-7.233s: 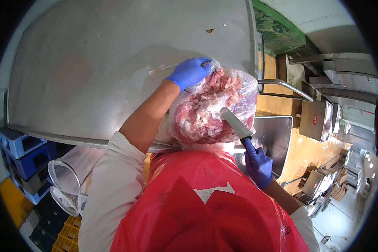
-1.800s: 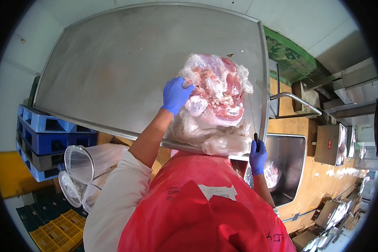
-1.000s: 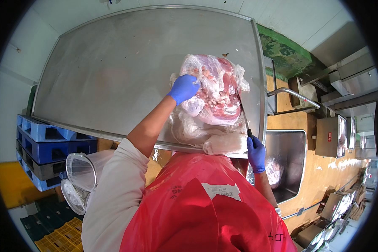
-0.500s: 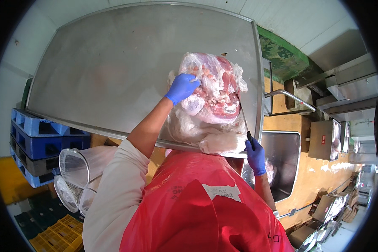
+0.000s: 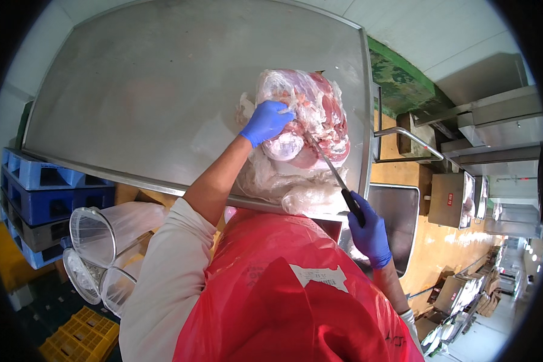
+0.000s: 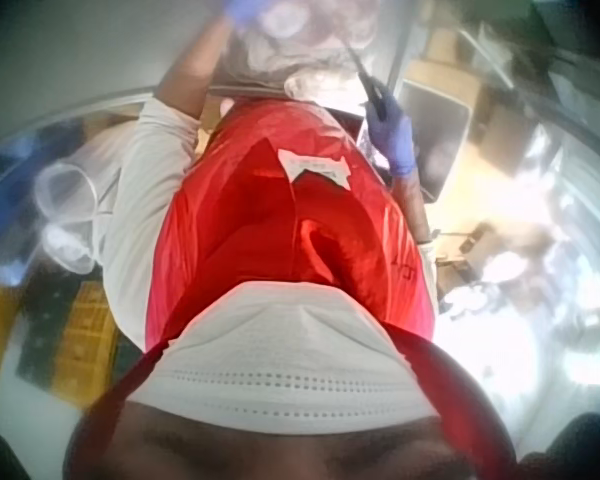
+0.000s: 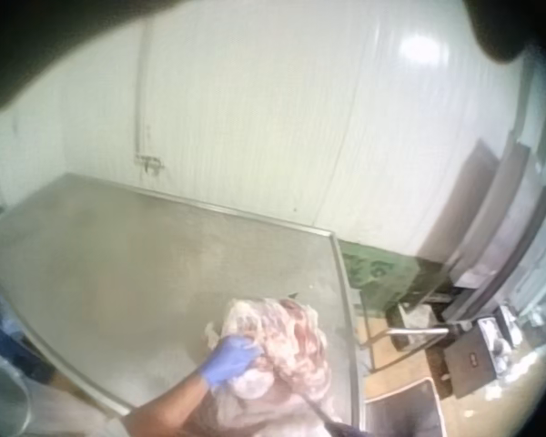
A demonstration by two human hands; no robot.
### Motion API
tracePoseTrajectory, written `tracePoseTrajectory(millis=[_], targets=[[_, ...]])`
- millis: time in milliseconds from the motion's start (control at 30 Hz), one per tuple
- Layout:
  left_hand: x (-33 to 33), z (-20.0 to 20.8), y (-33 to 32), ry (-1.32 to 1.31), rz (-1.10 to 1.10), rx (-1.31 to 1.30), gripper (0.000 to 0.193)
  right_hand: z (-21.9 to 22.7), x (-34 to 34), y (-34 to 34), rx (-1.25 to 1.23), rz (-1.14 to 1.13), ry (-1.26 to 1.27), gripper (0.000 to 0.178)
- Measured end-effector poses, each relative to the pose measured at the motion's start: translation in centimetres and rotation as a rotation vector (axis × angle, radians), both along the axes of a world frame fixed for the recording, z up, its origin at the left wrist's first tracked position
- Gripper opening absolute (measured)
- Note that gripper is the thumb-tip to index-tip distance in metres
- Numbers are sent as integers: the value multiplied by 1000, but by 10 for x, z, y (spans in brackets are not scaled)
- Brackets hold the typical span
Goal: The person trims fat and connective tissue from a large piece of raw meat using a knife on a stainless steel table. They repeatedly cut and remove sections, placing the trimmed pieces into a metal bin nearby.
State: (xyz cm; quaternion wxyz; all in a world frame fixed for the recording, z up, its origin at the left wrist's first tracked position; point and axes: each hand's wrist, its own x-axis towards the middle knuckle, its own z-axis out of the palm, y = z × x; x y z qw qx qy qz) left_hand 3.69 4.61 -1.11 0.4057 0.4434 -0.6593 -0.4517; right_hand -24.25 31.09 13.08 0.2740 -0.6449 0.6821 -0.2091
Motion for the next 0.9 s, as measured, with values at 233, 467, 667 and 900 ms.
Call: tracePoseTrajectory(millis=[233,467,667,900], targets=[[-11,2,9,13,-83,24,25,56,24,-32,-56,115,446,46],[13,54,-49,-540,-50,-281,39,114,45,-120,99,391,753,25],[10,-1,-83,-518,68,-332,56,122,60,-176,262,480,790,22],[-3,5,-85,-683,102,-105,51,99,57,-189,366,457,803,25]])
